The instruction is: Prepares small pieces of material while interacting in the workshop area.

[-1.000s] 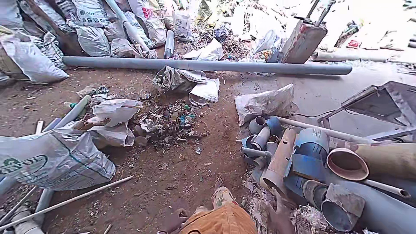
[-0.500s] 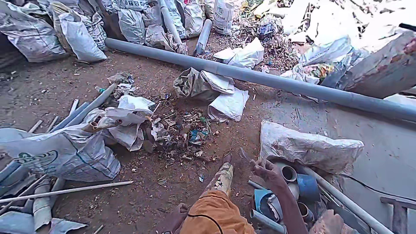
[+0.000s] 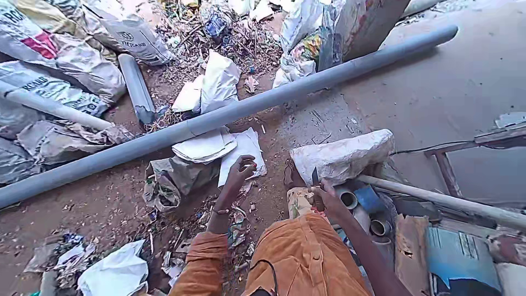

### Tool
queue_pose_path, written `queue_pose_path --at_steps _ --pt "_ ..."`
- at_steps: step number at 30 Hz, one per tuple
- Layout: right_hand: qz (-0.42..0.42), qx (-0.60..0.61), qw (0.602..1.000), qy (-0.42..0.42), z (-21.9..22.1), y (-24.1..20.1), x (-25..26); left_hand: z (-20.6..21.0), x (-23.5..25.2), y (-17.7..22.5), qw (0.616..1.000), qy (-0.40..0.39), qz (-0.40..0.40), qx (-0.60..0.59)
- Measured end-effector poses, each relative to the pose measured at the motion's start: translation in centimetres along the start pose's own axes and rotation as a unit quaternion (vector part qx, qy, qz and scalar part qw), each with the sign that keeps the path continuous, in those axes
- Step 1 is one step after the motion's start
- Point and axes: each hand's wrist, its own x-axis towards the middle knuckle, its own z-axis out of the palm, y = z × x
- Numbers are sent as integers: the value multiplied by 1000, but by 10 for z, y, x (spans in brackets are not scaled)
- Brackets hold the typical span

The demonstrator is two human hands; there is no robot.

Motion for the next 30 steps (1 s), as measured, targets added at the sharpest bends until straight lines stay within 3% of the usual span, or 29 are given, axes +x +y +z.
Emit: queue_pose_path --at_steps 4,8,10,15,19,23,28,30 --pt "-31 2 1000 6 -20 -53 77 50 76 94 967 -115 15 -226" --pt "-99 90 991 -23 -37 -142 124 102 138 148 878 -277 21 -390" --pt "-140 120 981 -56 -50 -203 144 128 175 176 840 -343 54 -416" --pt "-249 152 952 -91 -78 -335 169 182 253 246 855 -321 198 -355" --pt "-312 156 935 -67 -110 -397 205 228 324 296 854 -323 263 -311" --pt "-328 194 924 -23 -162 -454 272 284 419 327 858 -324 330 -225" --pt "-275 238 931 -40 -263 -539 363 375 552 382 864 -357 309 -173" --pt "-273 276 922 4 -303 -573 377 421 596 417 858 -390 290 -169"
